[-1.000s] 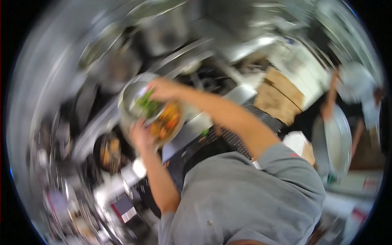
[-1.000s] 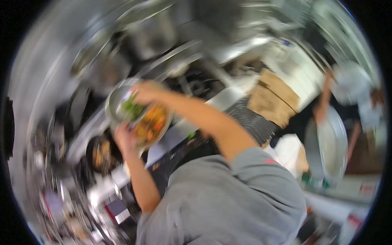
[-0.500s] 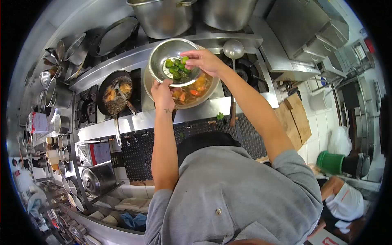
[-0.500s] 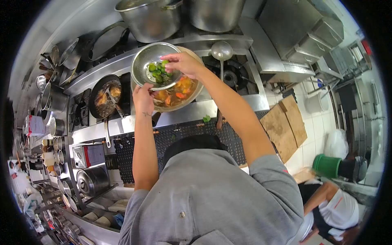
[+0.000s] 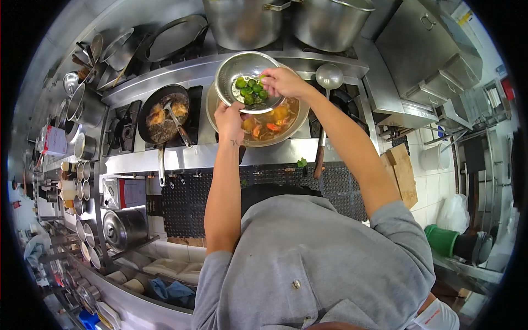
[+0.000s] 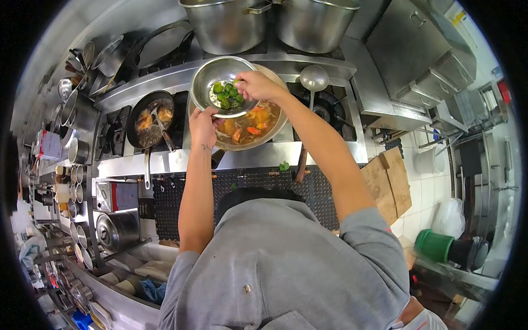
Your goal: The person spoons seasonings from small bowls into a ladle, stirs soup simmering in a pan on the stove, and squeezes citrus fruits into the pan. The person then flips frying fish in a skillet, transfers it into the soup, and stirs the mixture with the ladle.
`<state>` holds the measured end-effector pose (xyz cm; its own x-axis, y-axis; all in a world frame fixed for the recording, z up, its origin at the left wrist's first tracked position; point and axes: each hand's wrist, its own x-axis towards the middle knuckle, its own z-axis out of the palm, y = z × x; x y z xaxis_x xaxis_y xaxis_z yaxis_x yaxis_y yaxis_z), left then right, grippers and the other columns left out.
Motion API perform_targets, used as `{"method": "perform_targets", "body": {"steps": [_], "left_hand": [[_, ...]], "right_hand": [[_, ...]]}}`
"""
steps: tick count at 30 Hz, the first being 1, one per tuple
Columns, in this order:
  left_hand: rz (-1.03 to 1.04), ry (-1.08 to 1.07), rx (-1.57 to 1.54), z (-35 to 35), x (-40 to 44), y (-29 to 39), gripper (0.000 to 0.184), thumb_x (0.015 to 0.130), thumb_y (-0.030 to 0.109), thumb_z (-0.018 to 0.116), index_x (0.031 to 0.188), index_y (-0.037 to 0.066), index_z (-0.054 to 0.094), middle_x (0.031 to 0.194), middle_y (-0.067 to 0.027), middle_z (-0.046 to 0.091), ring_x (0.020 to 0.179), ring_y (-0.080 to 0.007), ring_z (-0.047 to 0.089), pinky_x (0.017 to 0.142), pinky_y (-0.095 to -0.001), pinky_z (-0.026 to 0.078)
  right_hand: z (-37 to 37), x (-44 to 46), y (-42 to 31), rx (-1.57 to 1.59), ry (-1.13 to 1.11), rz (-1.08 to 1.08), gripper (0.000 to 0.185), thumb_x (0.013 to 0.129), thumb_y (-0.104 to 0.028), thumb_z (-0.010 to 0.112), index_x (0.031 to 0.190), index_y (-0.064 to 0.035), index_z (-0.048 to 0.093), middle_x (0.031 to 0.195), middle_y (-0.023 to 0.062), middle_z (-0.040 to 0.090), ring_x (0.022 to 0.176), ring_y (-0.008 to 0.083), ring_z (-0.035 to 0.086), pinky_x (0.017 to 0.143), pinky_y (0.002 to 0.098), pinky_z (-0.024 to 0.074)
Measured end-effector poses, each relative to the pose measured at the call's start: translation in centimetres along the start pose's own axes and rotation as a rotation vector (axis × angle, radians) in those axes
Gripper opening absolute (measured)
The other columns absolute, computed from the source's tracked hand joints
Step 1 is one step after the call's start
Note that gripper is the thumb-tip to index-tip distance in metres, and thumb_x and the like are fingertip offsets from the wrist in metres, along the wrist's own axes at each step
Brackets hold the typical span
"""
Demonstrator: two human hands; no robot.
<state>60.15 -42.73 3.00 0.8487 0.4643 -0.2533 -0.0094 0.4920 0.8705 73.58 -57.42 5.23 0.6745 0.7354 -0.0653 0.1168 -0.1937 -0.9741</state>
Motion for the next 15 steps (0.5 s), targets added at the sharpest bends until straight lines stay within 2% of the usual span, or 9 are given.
{"method": "perform_targets", "body": {"steps": [2, 3, 5, 9, 11, 15], "left_hand": [[0.005, 0.012, 0.015, -0.1, 0.2, -0.1, 0.016, 0.076, -0.003, 0.053, 0.091, 0.0, 0.059, 0.086, -0.0082, 0.062, 0.073, -0.0165, 0.061, 0.056, -0.0275, 0.052], [0.012, 0.029, 0.028, -0.1, 0.3, -0.1, 0.015, 0.076, -0.003, 0.053, 0.091, 0.0, 0.058, 0.086, -0.0084, 0.062, 0.073, -0.0165, 0.061, 0.056, -0.0274, 0.052], [0.021, 0.024, 0.04, 0.0, 0.3, 0.1, 0.015, 0.076, -0.003, 0.053, 0.09, 0.0, 0.058, 0.086, -0.0083, 0.062, 0.073, -0.0165, 0.061, 0.056, -0.0273, 0.052], [0.014, -0.014, 0.065, -0.3, 0.6, -0.2, 0.017, 0.076, -0.003, 0.052, 0.092, 0.001, 0.056, 0.085, -0.0076, 0.062, 0.069, -0.0168, 0.061, 0.057, -0.0274, 0.053], [0.005, -0.018, 0.06, -0.4, 0.5, -0.3, 0.016, 0.077, -0.003, 0.052, 0.092, 0.002, 0.056, 0.085, -0.0077, 0.062, 0.069, -0.0166, 0.061, 0.057, -0.0271, 0.052], [0.0, 0.007, 0.055, -0.3, 0.5, -0.7, 0.016, 0.077, -0.003, 0.052, 0.092, 0.002, 0.055, 0.086, -0.0076, 0.061, 0.07, -0.0162, 0.06, 0.057, -0.0272, 0.051]], "right_hand": [[0.0, 0.3, -0.8, -0.584, 0.077, -0.153, 0.024, 0.087, -0.019, 0.055, 0.096, 0.0024, 0.06, 0.079, 0.0186, 0.064, 0.073, 0.0257, 0.063, 0.068, 0.0374, 0.0496], [0.1, 0.7, -0.5, -0.577, 0.099, -0.153, 0.024, 0.087, -0.019, 0.055, 0.096, 0.0024, 0.06, 0.079, 0.0186, 0.064, 0.073, 0.0257, 0.063, 0.068, 0.0374, 0.0496], [0.3, 1.7, 0.3, -0.922, 0.24, -0.295, 0.029, 0.082, -0.028, 0.06, 0.083, 0.0005, 0.064, 0.075, 0.0206, 0.063, 0.075, 0.0334, 0.063, 0.068, 0.0421, 0.0492], [0.6, 2.6, 0.5, -1.084, 0.253, -0.136, 0.031, 0.08, -0.031, 0.061, 0.078, -0.0012, 0.066, 0.078, 0.0201, 0.064, 0.076, 0.0358, 0.063, 0.066, 0.044, 0.0493], [0.8, 3.2, 0.5, -1.129, 0.341, -0.194, 0.031, 0.079, -0.033, 0.062, 0.073, -0.0031, 0.067, 0.076, 0.0183, 0.065, 0.074, 0.0341, 0.064, 0.066, 0.0435, 0.0497], [1.0, 3.8, 0.4, -1.132, 0.349, -0.181, 0.029, 0.078, -0.032, 0.063, 0.074, -0.0039, 0.068, 0.076, 0.0173, 0.066, 0.074, 0.0327, 0.065, 0.065, 0.0431, 0.0501]]}}
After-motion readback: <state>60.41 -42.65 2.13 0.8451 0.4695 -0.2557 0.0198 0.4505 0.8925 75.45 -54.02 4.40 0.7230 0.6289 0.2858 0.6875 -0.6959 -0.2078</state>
